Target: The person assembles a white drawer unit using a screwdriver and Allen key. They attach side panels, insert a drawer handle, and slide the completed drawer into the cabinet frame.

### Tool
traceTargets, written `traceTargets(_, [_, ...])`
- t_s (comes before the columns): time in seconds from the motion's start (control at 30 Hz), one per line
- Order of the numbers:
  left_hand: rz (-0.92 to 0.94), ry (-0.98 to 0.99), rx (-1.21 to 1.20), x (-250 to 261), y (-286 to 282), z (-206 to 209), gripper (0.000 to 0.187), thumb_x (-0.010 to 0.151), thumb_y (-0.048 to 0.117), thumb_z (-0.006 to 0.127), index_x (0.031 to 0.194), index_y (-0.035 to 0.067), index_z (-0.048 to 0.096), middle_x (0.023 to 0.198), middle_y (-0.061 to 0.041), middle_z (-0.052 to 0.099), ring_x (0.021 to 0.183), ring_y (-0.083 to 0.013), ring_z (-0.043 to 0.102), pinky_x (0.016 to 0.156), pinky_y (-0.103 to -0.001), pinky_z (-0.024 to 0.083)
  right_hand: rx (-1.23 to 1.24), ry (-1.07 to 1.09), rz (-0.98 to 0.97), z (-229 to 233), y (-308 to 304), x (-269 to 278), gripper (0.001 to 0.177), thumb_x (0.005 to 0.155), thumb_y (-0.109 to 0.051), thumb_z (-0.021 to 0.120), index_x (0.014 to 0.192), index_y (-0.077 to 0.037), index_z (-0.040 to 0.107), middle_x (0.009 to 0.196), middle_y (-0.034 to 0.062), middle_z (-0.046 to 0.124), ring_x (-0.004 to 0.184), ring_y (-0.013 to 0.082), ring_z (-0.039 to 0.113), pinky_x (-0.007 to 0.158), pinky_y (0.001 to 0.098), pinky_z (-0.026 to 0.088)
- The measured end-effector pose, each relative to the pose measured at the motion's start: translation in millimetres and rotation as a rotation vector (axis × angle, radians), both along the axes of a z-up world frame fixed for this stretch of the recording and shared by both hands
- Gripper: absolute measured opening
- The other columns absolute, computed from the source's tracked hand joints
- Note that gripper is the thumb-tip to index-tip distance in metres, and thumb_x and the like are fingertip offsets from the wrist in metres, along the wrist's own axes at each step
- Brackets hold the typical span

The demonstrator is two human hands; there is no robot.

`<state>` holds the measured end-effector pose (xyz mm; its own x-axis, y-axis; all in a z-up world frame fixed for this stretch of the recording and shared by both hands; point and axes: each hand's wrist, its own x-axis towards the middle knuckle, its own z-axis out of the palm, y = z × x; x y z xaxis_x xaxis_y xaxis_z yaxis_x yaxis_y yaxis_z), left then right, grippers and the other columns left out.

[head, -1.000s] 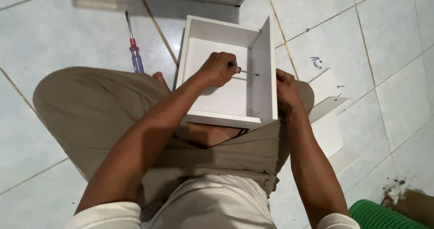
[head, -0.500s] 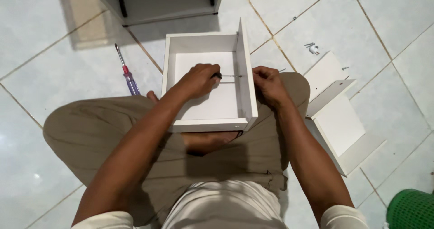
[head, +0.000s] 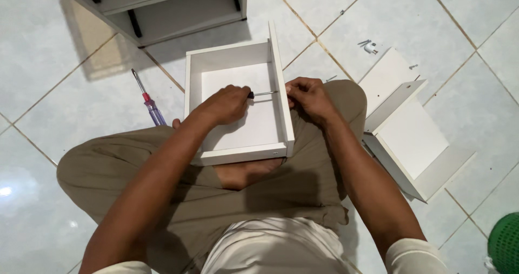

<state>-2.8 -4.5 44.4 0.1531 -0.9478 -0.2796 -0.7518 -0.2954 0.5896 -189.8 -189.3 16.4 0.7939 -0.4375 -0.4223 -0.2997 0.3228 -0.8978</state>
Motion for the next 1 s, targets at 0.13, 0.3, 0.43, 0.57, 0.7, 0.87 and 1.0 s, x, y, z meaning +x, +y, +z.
traceTargets(0.13, [0.018, -0.095, 0.189, -2.2, -1.6, 8.3, 0.016, 0.092, 0.002, 0.059, 0.107, -0.001, 0.064, 0.097, -0.022, 0.069, 0.091, -0.0373, 0.070, 0.081, -0.047, 0.056, 0.040, -0.034, -0.009, -2.8, 0.1, -0.7, 0.018, 0.098, -0.011, 0.069, 0.103, 0.006, 0.071, 0.080, 0.0081, 0.070, 0.067, 0.0131, 0.062, 0.062, 0.0279, 0.055])
traceTargets(0.3, [0.026, -0.153, 0.101, -5.0, -1.7, 15.0, 0.023, 0.083, -0.005, 0.058, 0.105, -0.005, 0.064, 0.093, -0.024, 0.068, 0.086, -0.0412, 0.068, 0.076, -0.049, 0.056, 0.004, -0.068, 0.015, -4.1, -1.5, -1.0, 0.018, 0.099, -0.011, 0.070, 0.103, 0.007, 0.071, 0.082, 0.0095, 0.071, 0.069, 0.0136, 0.063, 0.064, 0.0281, 0.056])
traceTargets(0.43, [-0.021, -0.204, 0.086, -3.6, 1.8, 9.7, 0.015, 0.092, -0.003, 0.056, 0.103, -0.002, 0.066, 0.097, -0.023, 0.069, 0.090, -0.0395, 0.070, 0.080, -0.047, 0.057, -0.004, -0.035, 0.024, -3.3, -1.1, -2.0, 0.018, 0.099, -0.011, 0.070, 0.103, 0.007, 0.071, 0.082, 0.0097, 0.070, 0.068, 0.0138, 0.062, 0.063, 0.0283, 0.055])
traceTargets(0.57, [-0.021, -0.321, 0.070, -7.0, -0.6, 6.6, 0.017, 0.089, -0.003, 0.056, 0.102, -0.002, 0.066, 0.100, -0.022, 0.070, 0.093, -0.0388, 0.069, 0.081, -0.046, 0.058, 0.023, -0.071, 0.017, -2.8, -0.9, -2.8, 0.018, 0.098, -0.009, 0.069, 0.104, 0.008, 0.071, 0.082, 0.0101, 0.070, 0.069, 0.0144, 0.063, 0.063, 0.0293, 0.055])
traceTargets(0.7, [-0.074, -0.249, 0.219, -5.1, -5.5, 9.0, 0.023, 0.077, -0.003, 0.063, 0.100, -0.005, 0.066, 0.098, -0.024, 0.068, 0.094, -0.0390, 0.068, 0.086, -0.044, 0.056, 0.084, -0.101, 0.034, -9.9, -4.2, -4.2, 0.021, 0.100, -0.010, 0.067, 0.109, 0.008, 0.071, 0.082, 0.0086, 0.069, 0.069, 0.0138, 0.063, 0.064, 0.0292, 0.057])
traceTargets(0.87, [-0.029, -0.249, 0.132, -4.4, 1.0, 12.3, 0.015, 0.089, -0.003, 0.062, 0.103, -0.002, 0.067, 0.103, -0.021, 0.070, 0.098, -0.0379, 0.067, 0.088, -0.046, 0.055, -0.027, -0.087, 0.065, -21.2, -9.6, -6.8, 0.024, 0.101, -0.013, 0.063, 0.112, 0.006, 0.072, 0.083, 0.0058, 0.071, 0.070, 0.0112, 0.065, 0.066, 0.0274, 0.058])
traceTargets(1.0, [-0.038, -0.299, 0.064, -5.2, 0.9, 11.8, 0.019, 0.087, 0.002, 0.067, 0.105, -0.004, 0.066, 0.107, -0.018, 0.068, 0.098, -0.0370, 0.062, 0.088, -0.045, 0.054, 0.006, -0.083, 0.054, -24.2, -10.0, -4.4, 0.024, 0.102, -0.015, 0.064, 0.109, 0.006, 0.073, 0.079, 0.0053, 0.068, 0.067, 0.0108, 0.064, 0.060, 0.0268, 0.056])
